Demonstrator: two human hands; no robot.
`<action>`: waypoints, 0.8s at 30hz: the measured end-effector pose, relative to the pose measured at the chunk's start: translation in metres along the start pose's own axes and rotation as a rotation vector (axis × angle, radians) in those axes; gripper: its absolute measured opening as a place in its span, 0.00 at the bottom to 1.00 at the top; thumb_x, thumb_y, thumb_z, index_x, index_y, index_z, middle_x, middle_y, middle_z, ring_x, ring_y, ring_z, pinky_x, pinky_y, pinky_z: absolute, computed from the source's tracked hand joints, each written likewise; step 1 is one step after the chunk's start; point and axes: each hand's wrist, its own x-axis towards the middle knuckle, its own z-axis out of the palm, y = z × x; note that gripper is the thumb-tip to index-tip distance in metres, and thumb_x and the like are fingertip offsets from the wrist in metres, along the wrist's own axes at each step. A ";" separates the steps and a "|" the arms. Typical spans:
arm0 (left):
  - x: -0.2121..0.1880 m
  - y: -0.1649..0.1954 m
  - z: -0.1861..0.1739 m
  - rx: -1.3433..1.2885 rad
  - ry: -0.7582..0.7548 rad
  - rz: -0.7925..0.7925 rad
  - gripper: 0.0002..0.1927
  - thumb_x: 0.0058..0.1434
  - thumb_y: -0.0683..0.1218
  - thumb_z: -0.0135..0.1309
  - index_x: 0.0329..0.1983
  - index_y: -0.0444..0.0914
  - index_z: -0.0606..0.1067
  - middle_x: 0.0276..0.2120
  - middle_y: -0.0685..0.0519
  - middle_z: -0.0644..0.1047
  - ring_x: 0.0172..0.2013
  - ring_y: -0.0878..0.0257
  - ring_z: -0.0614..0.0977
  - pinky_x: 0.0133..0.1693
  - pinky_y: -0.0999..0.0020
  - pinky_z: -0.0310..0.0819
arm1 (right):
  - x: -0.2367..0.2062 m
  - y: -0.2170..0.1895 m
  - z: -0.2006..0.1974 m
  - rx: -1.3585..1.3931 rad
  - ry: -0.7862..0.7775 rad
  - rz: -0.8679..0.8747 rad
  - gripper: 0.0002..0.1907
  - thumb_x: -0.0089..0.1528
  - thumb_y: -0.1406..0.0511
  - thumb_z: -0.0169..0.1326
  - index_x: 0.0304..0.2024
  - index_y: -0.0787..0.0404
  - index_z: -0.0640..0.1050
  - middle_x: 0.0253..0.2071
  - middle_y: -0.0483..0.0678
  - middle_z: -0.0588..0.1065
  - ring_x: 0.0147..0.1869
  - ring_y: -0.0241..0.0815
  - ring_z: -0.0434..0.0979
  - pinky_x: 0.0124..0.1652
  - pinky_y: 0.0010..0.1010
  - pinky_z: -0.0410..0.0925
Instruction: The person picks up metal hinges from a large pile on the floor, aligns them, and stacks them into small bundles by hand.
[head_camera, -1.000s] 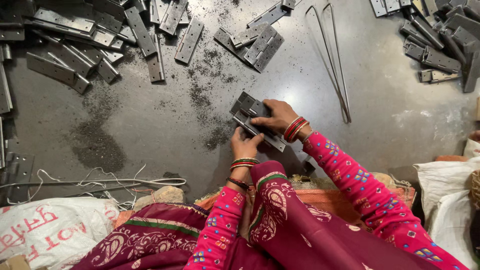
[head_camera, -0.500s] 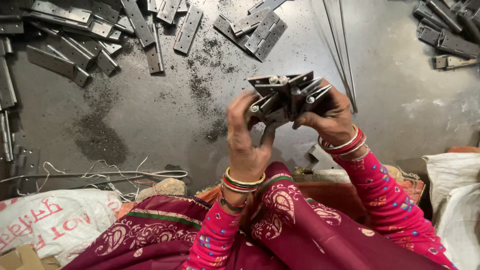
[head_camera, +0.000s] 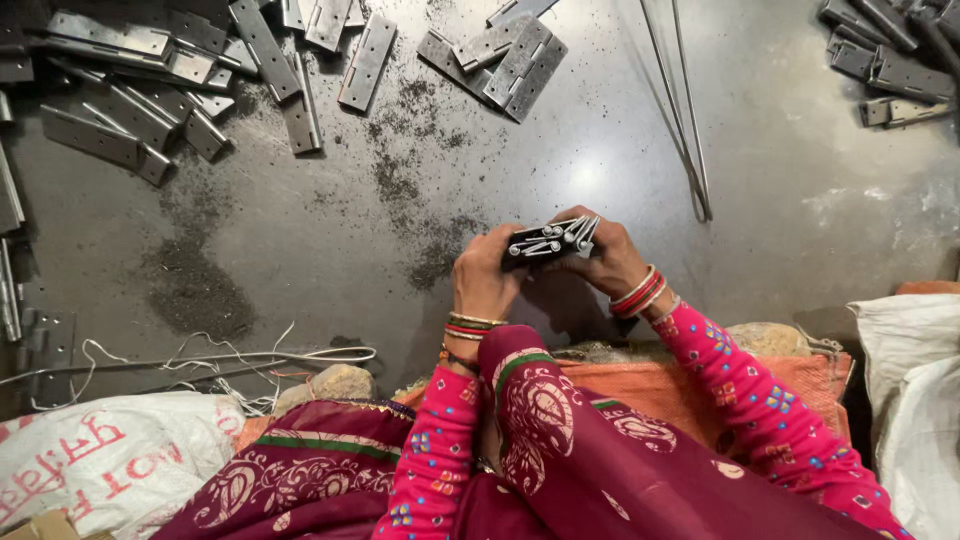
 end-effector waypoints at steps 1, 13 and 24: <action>0.004 0.010 -0.008 -0.014 0.014 0.005 0.27 0.45 0.35 0.65 0.50 0.44 0.75 0.39 0.50 0.81 0.41 0.47 0.81 0.44 0.55 0.76 | 0.000 -0.012 -0.002 -0.053 0.045 -0.047 0.22 0.56 0.70 0.67 0.52 0.62 0.77 0.45 0.47 0.81 0.50 0.36 0.82 0.50 0.28 0.75; 0.009 0.001 -0.017 0.062 0.033 0.352 0.48 0.33 0.42 0.66 0.63 0.41 0.67 0.50 0.42 0.77 0.46 0.42 0.78 0.49 0.48 0.69 | -0.007 -0.030 -0.001 -0.103 0.010 -0.142 0.35 0.54 0.70 0.66 0.64 0.61 0.70 0.55 0.51 0.77 0.59 0.43 0.76 0.56 0.34 0.69; 0.005 0.003 0.001 0.048 -0.083 0.016 0.26 0.49 0.37 0.66 0.52 0.46 0.77 0.36 0.47 0.79 0.38 0.45 0.80 0.41 0.53 0.76 | -0.008 -0.022 0.003 0.037 0.090 0.005 0.16 0.58 0.71 0.66 0.47 0.62 0.79 0.42 0.47 0.83 0.45 0.33 0.81 0.45 0.28 0.76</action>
